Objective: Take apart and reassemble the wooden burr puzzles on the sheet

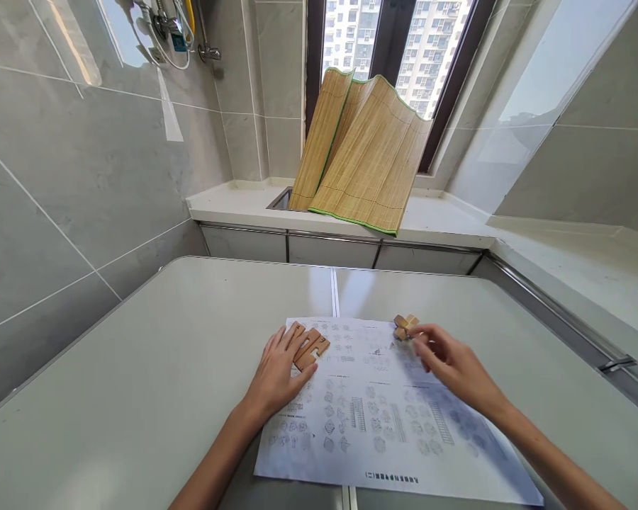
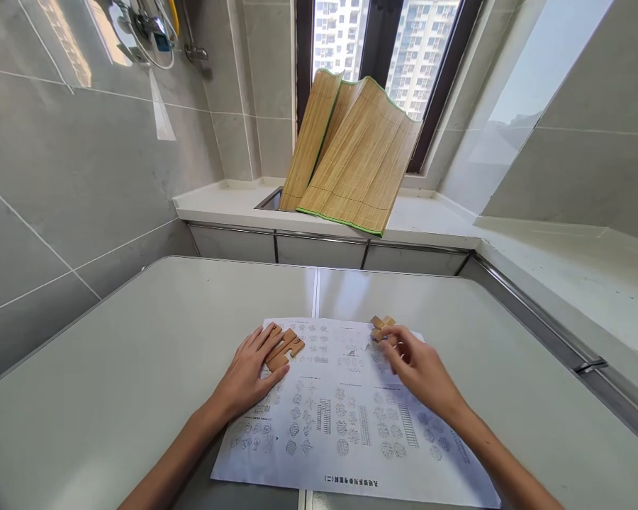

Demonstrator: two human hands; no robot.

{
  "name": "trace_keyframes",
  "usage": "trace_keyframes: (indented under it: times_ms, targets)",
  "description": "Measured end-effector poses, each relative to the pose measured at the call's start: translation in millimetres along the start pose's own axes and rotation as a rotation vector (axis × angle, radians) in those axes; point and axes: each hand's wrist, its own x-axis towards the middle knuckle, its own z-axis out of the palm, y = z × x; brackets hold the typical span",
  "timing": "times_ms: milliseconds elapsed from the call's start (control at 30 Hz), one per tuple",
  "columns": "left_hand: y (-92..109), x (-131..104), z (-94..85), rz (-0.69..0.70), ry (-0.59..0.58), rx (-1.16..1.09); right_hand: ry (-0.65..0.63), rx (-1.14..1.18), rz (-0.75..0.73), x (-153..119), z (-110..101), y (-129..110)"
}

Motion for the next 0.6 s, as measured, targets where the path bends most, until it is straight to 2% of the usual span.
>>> trace_keyframes:
  times_ms: [100,200,267,400,500,600]
  targets:
    - [-1,3,7.4,-0.011,0.019,0.024,0.217,-0.105,0.082,2,-14,20]
    - [2,7,14.2,-0.042,0.059,0.044,0.312,-0.179,0.074,8,-14,39]
    - [7,9,16.5,-0.031,0.097,0.049,0.304,-0.207,0.056,12,-10,49]
    - [27,9,20.4,0.079,0.164,0.012,0.234,-0.284,0.049,17,3,57]
    - [47,8,27.2,0.137,0.161,-0.053,0.237,-0.402,0.061,23,12,53]
    - [65,6,34.2,0.142,0.131,-0.148,0.242,-0.42,0.059,31,18,47]
